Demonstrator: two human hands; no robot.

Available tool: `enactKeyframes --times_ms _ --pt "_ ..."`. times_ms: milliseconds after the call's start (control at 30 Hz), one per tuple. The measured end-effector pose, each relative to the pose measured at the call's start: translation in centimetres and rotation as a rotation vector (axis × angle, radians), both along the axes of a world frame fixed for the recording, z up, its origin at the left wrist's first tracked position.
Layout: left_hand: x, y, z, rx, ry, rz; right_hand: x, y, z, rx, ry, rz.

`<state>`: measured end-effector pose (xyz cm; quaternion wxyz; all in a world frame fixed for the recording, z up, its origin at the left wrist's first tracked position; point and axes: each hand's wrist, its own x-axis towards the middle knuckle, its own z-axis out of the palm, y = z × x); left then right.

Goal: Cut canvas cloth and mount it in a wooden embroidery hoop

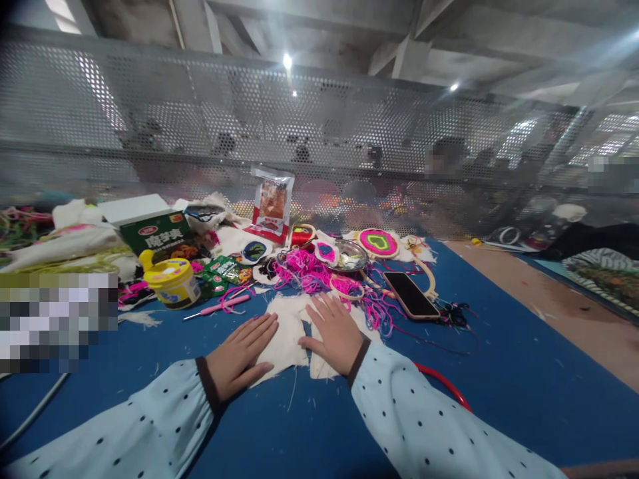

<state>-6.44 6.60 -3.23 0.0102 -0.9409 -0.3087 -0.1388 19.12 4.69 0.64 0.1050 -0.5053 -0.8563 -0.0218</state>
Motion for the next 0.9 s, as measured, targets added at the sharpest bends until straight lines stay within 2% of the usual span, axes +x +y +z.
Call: enactKeyframes --times_ms 100,233,367,500,567,733,900 --pt "0.1 -0.1 0.0 0.009 0.006 0.001 0.0 0.0 -0.1 -0.017 -0.004 0.060" --pt "0.1 -0.1 0.1 0.017 0.001 0.015 -0.1 0.0 -0.1 -0.015 -0.007 0.010" --pt "0.0 0.0 0.1 0.005 0.019 -0.008 -0.1 0.1 0.0 -0.034 -0.013 0.119" --pt "0.1 -0.1 0.2 0.001 -0.007 0.010 -0.1 0.2 0.2 -0.002 0.008 -0.016" --pt "0.1 -0.1 0.2 -0.003 -0.016 0.017 -0.2 0.1 0.5 0.015 0.037 -0.027" --pt "0.1 -0.2 0.3 -0.020 -0.006 0.004 -0.8 -0.3 1.2 -0.084 0.101 0.165" --pt "0.2 -0.3 0.3 -0.020 0.004 0.026 -0.8 -0.2 0.8 -0.162 0.136 0.195"
